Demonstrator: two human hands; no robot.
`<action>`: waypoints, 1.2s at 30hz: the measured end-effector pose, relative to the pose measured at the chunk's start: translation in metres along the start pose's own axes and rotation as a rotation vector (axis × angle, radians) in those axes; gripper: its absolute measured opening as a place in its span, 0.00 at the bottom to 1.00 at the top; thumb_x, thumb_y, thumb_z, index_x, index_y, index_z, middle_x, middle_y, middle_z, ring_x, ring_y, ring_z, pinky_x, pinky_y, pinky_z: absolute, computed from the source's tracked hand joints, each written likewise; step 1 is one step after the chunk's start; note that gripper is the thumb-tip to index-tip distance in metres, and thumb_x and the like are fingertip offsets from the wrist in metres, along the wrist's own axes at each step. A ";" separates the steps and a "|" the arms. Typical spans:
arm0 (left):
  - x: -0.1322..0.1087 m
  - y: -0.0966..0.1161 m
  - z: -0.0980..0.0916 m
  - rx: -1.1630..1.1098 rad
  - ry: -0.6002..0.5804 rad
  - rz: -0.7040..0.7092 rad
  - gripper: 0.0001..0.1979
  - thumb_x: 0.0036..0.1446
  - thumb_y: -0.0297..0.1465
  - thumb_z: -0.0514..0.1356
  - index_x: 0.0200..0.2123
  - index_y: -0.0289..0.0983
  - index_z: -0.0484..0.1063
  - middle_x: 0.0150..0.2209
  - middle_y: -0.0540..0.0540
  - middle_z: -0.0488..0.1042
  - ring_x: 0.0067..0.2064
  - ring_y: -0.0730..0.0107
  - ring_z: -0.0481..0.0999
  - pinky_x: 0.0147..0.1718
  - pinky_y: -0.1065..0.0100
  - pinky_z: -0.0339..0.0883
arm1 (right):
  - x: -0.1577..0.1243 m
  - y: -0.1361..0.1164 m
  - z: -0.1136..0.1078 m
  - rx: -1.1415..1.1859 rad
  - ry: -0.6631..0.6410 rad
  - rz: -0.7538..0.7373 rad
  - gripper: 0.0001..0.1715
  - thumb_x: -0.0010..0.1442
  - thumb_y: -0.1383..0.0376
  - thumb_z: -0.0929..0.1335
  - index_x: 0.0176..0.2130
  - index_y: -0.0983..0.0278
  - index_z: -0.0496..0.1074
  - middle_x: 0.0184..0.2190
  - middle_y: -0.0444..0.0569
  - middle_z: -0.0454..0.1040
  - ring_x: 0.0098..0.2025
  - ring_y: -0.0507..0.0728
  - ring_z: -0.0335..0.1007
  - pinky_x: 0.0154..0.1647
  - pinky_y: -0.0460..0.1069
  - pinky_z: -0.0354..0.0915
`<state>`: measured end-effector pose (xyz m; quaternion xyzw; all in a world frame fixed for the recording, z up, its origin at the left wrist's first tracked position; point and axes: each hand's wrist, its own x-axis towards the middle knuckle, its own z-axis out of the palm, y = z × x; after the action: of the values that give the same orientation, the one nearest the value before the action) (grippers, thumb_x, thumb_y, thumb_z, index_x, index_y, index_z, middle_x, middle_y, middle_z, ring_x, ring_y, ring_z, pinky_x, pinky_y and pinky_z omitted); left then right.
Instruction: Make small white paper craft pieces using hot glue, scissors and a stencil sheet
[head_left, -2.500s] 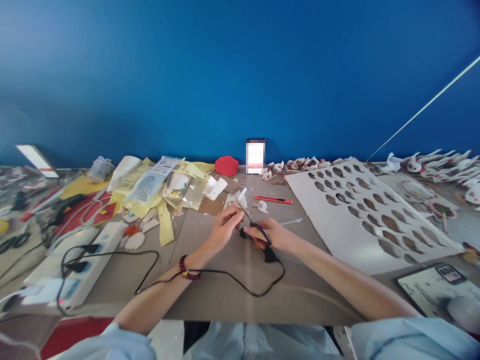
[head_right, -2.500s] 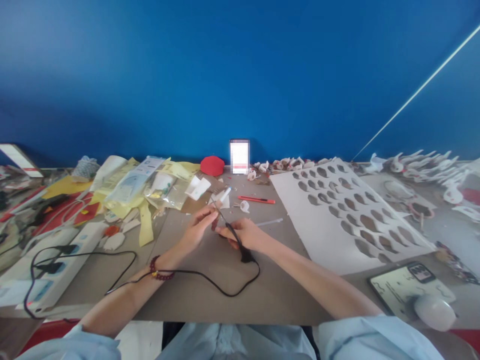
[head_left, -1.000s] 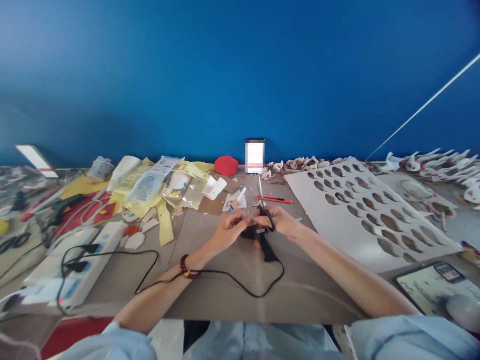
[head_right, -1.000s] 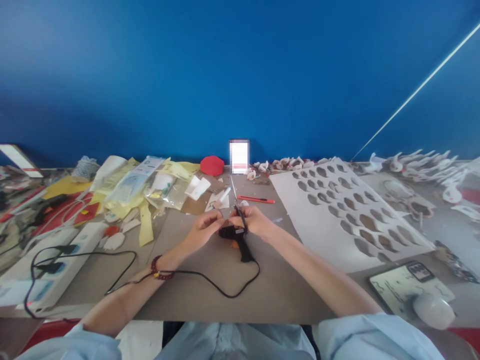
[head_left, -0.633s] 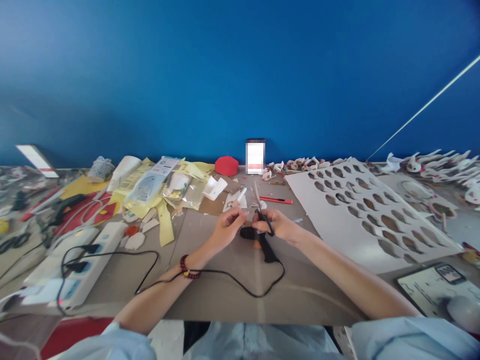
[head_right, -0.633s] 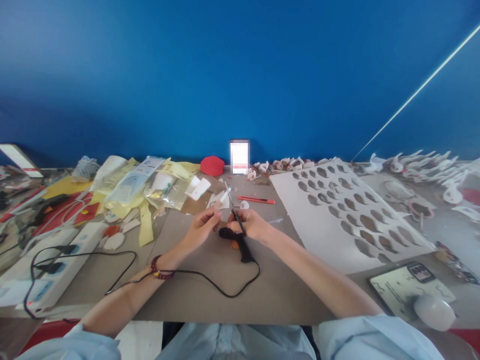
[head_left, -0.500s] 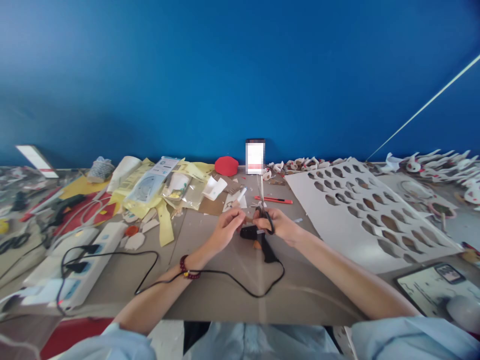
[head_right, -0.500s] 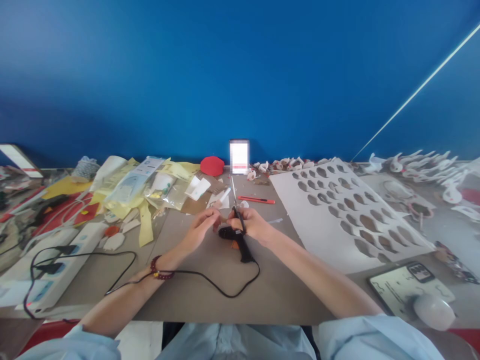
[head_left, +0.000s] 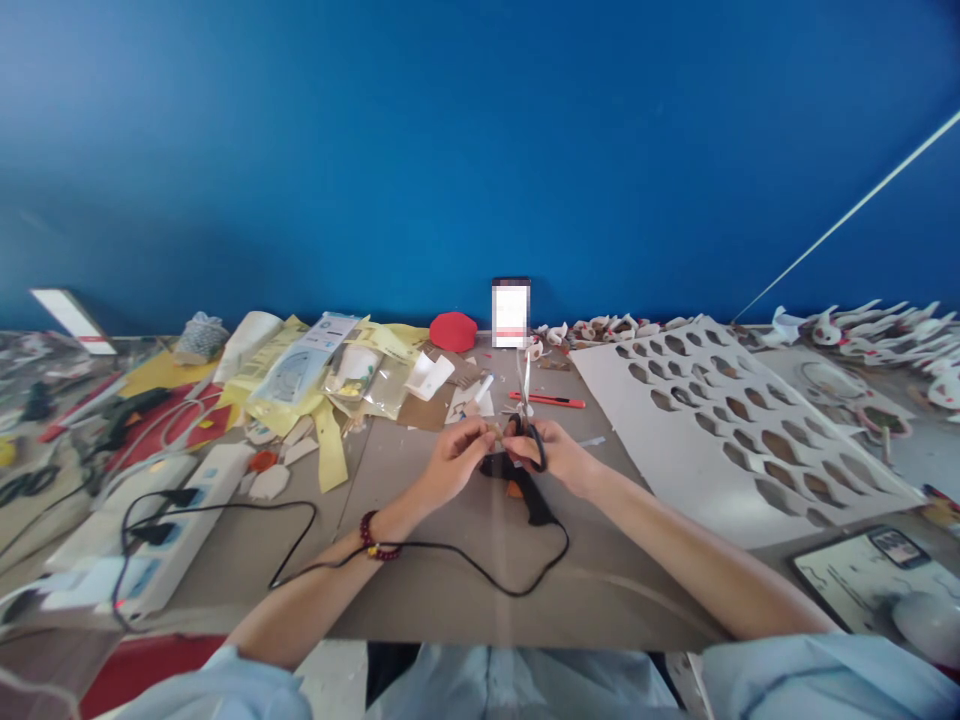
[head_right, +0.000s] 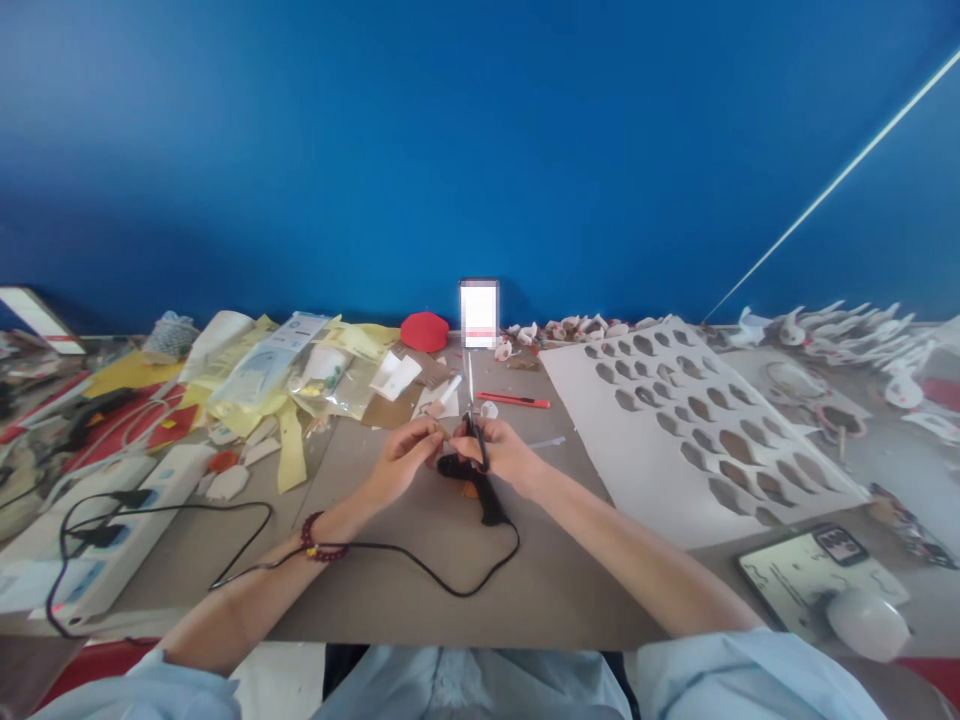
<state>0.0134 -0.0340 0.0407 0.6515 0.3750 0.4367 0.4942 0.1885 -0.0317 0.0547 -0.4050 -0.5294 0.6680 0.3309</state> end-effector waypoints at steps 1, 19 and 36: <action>0.000 -0.001 -0.001 -0.011 0.005 -0.001 0.19 0.57 0.41 0.56 0.20 0.36 0.61 0.18 0.53 0.60 0.23 0.76 0.59 0.24 0.70 0.52 | 0.000 -0.001 -0.002 -0.018 -0.023 0.003 0.20 0.47 0.53 0.71 0.28 0.65 0.65 0.19 0.40 0.64 0.19 0.46 0.54 0.18 0.44 0.48; -0.001 0.001 0.002 0.029 -0.076 0.002 0.21 0.60 0.43 0.52 0.20 0.36 0.60 0.20 0.53 0.59 0.24 0.76 0.58 0.25 0.71 0.52 | 0.003 0.000 -0.009 -0.047 -0.031 -0.028 0.21 0.44 0.53 0.73 0.27 0.67 0.67 0.19 0.40 0.62 0.23 0.47 0.54 0.24 0.45 0.51; 0.001 -0.004 0.000 -0.059 -0.008 -0.033 0.19 0.56 0.43 0.57 0.22 0.36 0.62 0.18 0.54 0.59 0.22 0.76 0.58 0.23 0.71 0.51 | 0.003 -0.010 -0.020 -0.221 -0.206 0.012 0.20 0.51 0.52 0.70 0.28 0.65 0.64 0.21 0.40 0.63 0.22 0.47 0.54 0.23 0.45 0.49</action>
<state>0.0130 -0.0325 0.0375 0.6321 0.3708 0.4367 0.5218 0.2049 -0.0180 0.0620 -0.3715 -0.6284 0.6455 0.2245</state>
